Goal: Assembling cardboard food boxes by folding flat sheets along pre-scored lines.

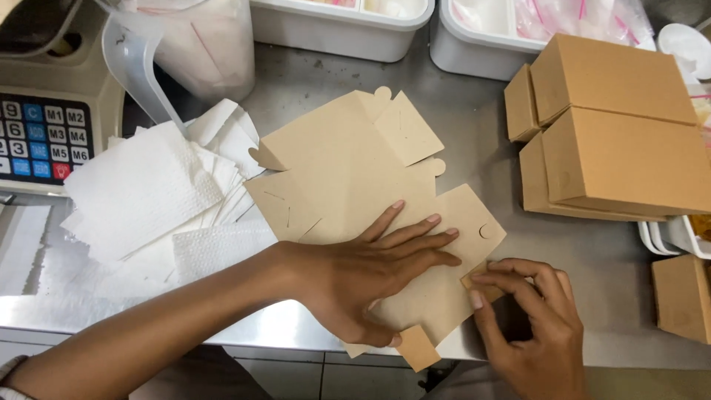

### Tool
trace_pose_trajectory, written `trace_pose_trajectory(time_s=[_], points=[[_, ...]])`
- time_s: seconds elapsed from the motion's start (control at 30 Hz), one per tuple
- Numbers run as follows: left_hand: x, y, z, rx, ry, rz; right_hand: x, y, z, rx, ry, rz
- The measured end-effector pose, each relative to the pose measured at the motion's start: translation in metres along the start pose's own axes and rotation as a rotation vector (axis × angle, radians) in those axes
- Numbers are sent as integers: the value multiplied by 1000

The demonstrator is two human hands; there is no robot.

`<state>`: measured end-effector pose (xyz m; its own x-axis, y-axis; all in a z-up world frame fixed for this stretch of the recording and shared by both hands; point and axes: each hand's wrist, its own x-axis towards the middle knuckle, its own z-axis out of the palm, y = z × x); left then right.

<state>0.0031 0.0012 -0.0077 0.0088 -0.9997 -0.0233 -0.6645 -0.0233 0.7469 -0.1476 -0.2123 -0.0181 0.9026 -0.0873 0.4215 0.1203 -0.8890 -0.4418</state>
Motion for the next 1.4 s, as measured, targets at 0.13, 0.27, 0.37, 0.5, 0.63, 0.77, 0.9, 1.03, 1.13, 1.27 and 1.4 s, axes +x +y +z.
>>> trace_pose_trajectory(time_s=[0.13,0.27,0.37,0.5,0.63,0.77,0.9,1.03,1.13,1.27,1.4], points=[[1,-2,5,21,51,1,-6,-15,2,50,-22,110],[3,-1,8,46,89,-2,-3,-13,6,59,-127,42],[2,1,7,-2,97,-19,-1,-14,9,44,-152,27],[4,3,13,-12,169,-36,0,-18,9,72,-150,25],[7,6,16,-41,200,-46,-2,-15,9,56,-169,40],[9,6,23,23,284,-59,-4,-13,9,44,-166,19],[13,2,33,102,390,-57,-2,-12,10,39,-166,0],[12,4,24,58,359,-59,-3,-13,9,36,-166,15],[8,2,12,-40,253,-34,-3,-13,9,35,-163,13],[3,1,-1,-192,119,-13,-3,-11,10,31,-156,2],[2,2,-6,-232,70,-7,-3,-13,8,39,-157,11]])
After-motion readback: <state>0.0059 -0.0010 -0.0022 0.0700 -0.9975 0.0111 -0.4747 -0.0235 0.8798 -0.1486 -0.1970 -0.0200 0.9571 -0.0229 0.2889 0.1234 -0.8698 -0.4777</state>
